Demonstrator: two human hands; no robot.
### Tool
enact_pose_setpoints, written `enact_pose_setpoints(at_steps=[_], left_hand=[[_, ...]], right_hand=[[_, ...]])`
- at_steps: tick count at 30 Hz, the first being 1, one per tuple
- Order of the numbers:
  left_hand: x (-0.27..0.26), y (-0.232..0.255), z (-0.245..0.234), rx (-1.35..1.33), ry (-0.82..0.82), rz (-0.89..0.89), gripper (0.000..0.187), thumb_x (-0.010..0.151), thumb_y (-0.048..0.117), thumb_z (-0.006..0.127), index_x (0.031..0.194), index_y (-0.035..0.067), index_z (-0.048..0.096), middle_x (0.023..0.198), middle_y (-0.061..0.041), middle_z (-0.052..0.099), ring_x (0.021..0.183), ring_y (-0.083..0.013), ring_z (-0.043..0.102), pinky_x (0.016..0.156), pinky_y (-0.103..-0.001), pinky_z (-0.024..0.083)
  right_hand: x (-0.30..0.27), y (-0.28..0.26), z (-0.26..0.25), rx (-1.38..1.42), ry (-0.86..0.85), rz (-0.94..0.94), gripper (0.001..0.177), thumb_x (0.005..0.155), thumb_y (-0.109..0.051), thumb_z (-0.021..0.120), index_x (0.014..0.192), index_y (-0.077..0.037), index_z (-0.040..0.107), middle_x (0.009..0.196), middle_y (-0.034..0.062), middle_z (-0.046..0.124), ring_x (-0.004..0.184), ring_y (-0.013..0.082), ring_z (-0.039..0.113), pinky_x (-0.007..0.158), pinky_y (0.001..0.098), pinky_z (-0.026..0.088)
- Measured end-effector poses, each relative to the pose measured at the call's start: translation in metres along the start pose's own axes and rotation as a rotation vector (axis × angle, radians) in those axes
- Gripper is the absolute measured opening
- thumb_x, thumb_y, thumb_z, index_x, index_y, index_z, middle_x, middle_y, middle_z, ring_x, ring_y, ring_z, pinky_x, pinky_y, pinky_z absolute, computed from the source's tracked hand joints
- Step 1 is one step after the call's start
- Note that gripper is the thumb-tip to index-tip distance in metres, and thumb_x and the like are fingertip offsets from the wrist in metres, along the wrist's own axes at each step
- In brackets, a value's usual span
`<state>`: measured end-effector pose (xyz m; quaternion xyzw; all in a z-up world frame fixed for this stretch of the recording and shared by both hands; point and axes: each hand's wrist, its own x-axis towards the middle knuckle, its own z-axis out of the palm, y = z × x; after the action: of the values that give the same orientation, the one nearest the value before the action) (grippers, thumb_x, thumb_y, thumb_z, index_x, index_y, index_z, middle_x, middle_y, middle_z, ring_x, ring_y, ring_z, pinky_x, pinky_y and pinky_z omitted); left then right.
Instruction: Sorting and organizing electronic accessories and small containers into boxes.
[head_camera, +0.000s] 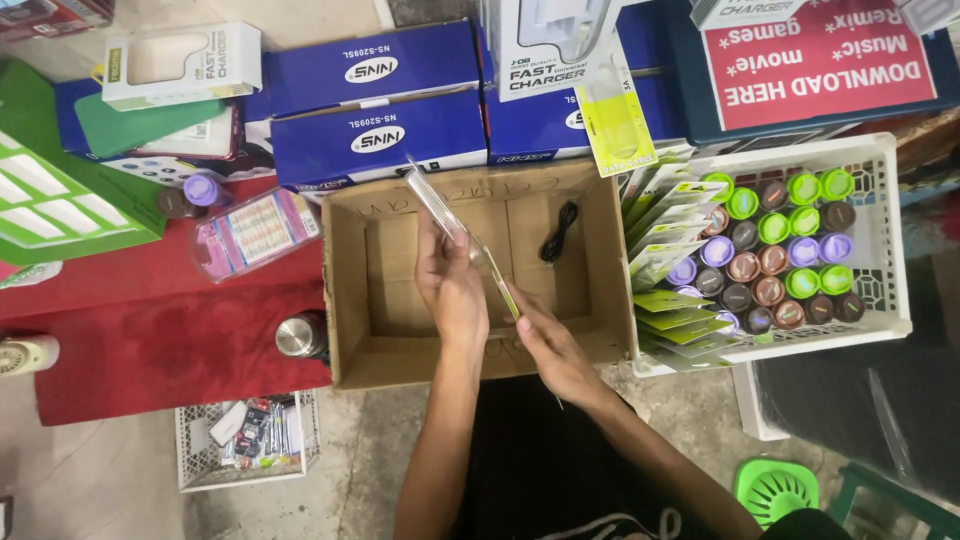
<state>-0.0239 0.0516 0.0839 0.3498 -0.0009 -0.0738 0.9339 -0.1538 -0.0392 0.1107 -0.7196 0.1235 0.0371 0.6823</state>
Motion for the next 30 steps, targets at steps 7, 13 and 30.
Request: enact_pose_setpoints(at_steps=[7, 13, 30], left_hand=[[-0.01, 0.014, 0.037, 0.172, 0.068, -0.005, 0.073, 0.098, -0.005, 0.059, 0.163, 0.015, 0.031, 0.123, -0.006, 0.057, 0.101, -0.0147, 0.056, 0.086, -0.029, 0.052], [-0.028, 0.012, 0.058, 0.265, -0.001, -0.003, 0.077, 0.098, -0.007, 0.06, 0.165, 0.016, 0.031, 0.127, -0.005, 0.054, 0.106, -0.0149, 0.056, 0.091, -0.028, 0.051], [-0.101, 0.005, 0.059, 1.04, -0.211, 0.116, 0.064, 0.091, 0.012, 0.079, 0.15, 0.009, 0.055, 0.103, -0.01, 0.059, 0.089, -0.0208, 0.057, 0.078, -0.035, 0.051]], right_hand=[[0.0, 0.003, -0.013, -0.078, 0.023, -0.125, 0.058, 0.109, -0.039, 0.04, 0.158, -0.006, 0.04, 0.156, 0.0132, 0.045, 0.124, 0.0251, 0.059, 0.108, 0.0374, 0.045], [0.003, -0.006, -0.023, 0.016, 0.027, -0.129, 0.058, 0.111, -0.037, 0.037, 0.157, -0.003, 0.04, 0.162, 0.0133, 0.042, 0.141, 0.0251, 0.047, 0.11, 0.0372, 0.042], [0.024, -0.05, -0.041, 0.67, 0.223, 0.012, 0.066, 0.109, -0.048, 0.027, 0.144, 0.002, 0.051, 0.138, 0.0171, 0.062, 0.119, 0.0261, 0.063, 0.101, 0.0401, 0.055]])
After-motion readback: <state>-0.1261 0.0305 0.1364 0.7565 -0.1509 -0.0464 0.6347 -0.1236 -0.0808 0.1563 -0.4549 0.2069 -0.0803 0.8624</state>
